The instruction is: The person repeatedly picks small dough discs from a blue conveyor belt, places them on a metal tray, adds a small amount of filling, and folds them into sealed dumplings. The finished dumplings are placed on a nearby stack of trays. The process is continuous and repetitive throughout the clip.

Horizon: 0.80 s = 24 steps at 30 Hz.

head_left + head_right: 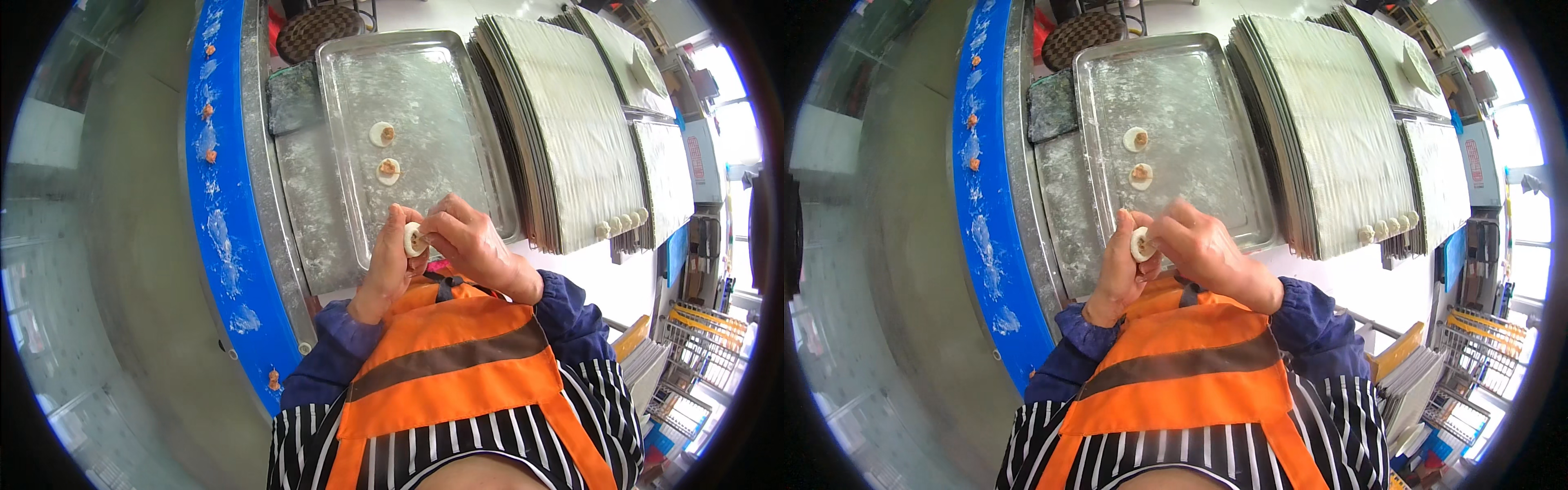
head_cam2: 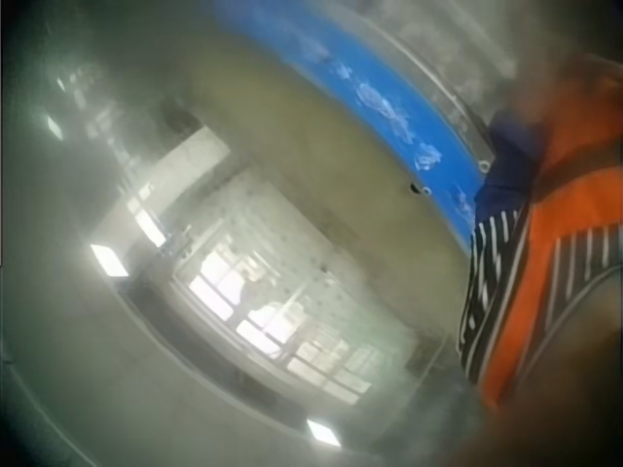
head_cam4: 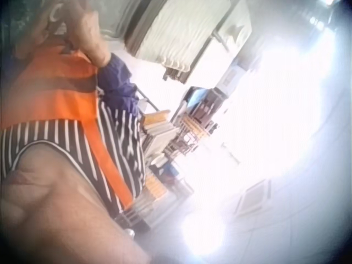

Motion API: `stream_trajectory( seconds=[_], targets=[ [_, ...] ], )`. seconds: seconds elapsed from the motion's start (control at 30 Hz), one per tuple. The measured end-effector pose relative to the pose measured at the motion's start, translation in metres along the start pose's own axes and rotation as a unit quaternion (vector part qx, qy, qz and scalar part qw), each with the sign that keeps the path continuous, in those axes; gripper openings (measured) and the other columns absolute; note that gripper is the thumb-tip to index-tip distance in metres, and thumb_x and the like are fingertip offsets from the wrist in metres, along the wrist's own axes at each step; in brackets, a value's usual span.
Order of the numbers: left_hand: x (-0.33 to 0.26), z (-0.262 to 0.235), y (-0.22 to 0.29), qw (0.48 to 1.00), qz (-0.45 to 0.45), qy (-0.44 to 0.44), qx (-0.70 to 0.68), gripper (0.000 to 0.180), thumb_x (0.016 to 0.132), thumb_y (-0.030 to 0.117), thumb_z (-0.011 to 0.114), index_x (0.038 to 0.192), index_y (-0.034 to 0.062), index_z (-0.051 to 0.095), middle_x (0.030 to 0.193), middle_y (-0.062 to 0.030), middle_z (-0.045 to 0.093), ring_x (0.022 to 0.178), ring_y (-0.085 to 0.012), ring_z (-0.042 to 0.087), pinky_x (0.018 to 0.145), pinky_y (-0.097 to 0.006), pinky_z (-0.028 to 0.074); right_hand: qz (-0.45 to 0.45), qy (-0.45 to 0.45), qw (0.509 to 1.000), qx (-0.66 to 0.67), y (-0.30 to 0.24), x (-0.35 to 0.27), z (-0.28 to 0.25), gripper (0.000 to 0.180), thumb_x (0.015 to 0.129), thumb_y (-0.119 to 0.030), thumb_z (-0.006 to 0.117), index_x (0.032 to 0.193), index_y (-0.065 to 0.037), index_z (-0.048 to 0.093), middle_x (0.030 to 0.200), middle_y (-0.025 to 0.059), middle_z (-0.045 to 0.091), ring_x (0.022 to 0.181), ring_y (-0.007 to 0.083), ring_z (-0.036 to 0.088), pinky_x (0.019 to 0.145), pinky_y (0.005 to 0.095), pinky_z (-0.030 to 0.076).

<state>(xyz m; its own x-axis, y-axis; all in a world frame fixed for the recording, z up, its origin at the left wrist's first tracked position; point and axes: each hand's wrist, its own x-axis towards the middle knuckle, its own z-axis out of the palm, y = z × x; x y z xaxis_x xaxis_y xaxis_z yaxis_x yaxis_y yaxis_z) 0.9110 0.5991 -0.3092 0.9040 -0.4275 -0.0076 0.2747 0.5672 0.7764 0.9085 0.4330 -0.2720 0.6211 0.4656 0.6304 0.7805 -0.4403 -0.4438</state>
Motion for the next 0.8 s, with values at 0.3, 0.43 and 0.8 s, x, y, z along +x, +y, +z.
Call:
stream_trajectory(
  seconds=[0.3,0.43,0.8],
  targets=[
    [-0.032,0.006,-0.015,1.000,-0.010,0.025,0.006,0.049,0.104,0.053,0.030,0.094,0.0096,0.051,0.062,0.0018,0.045,0.046,-0.0047,0.038,0.037,-0.020,0.030,0.009,-0.017,1.000,0.008,-0.019,-0.033,0.009,0.017,0.078,0.007,0.064,0.091,-0.003,0.059,0.079,0.0146,0.058,0.066,0.0322,0.061,0.055,0.0385,0.049],
    [-0.044,0.002,-0.029,0.990,0.021,0.070,0.117,0.053,0.103,0.054,0.029,0.092,0.0079,0.052,0.061,0.0003,0.048,0.045,-0.0059,0.042,0.037,-0.021,0.033,0.011,-0.025,0.999,0.033,-0.029,-0.041,0.012,0.014,0.081,0.004,0.066,0.092,-0.003,0.060,0.076,0.0132,0.059,0.065,0.0306,0.061,0.055,0.0366,0.048],
    [-0.075,0.004,-0.042,0.977,0.088,0.062,0.182,0.058,0.103,0.055,0.030,0.084,0.0056,0.053,0.060,-0.0028,0.053,0.045,-0.0078,0.048,0.040,-0.022,0.037,-0.015,-0.059,0.997,0.048,-0.044,-0.063,0.016,0.014,0.082,0.005,0.064,0.093,-0.001,0.057,0.076,0.0128,0.057,0.065,0.0311,0.059,0.057,0.0374,0.047]
  ],
)
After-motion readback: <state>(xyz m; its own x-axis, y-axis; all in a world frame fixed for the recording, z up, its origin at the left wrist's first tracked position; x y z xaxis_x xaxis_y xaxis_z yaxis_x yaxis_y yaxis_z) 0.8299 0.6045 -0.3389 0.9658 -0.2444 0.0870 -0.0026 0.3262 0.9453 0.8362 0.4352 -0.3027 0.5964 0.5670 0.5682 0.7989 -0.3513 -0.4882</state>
